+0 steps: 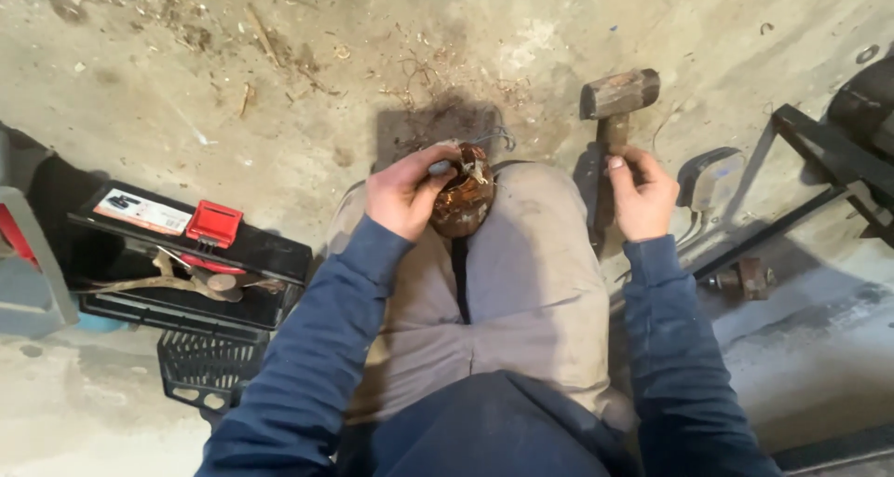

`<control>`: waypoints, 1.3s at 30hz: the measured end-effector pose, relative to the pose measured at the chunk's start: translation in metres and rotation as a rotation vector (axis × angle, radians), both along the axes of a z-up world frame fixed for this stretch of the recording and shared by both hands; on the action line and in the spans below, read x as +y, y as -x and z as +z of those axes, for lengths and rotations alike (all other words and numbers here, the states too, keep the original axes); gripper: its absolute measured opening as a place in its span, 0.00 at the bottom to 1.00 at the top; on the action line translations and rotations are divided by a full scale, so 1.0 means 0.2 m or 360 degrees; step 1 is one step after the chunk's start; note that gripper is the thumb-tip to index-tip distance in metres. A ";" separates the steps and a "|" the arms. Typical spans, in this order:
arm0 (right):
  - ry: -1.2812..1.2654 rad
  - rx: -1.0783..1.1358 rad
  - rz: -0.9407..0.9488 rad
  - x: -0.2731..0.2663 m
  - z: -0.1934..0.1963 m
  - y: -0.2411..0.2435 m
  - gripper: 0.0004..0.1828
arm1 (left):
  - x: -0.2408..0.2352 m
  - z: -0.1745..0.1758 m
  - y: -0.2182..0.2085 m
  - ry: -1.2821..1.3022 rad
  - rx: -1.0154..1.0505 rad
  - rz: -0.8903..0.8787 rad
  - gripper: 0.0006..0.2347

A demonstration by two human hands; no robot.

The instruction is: Dismantling an electric motor stator to extract copper wiring using a hammer.

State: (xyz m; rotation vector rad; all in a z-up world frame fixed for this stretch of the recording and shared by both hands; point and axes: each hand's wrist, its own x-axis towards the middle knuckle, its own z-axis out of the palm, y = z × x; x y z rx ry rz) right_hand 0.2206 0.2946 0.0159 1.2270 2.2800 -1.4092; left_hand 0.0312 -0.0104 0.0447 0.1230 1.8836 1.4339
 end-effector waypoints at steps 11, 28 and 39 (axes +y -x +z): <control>-0.0205 -0.0063 -0.0168 0.05 -0.26 -0.26 0.16 | -0.10 -0.10 -0.08 0.0070 0.0198 -0.0097 0.13; 0.0132 -0.0933 0.0366 0.02 0.47 0.46 0.28 | 0.02 -0.26 -0.04 0.0578 0.0222 0.0294 0.10; -0.0111 -0.0289 0.1881 -0.53 0.69 1.15 0.44 | 0.00 -0.32 -0.19 0.0830 0.0079 0.0382 0.11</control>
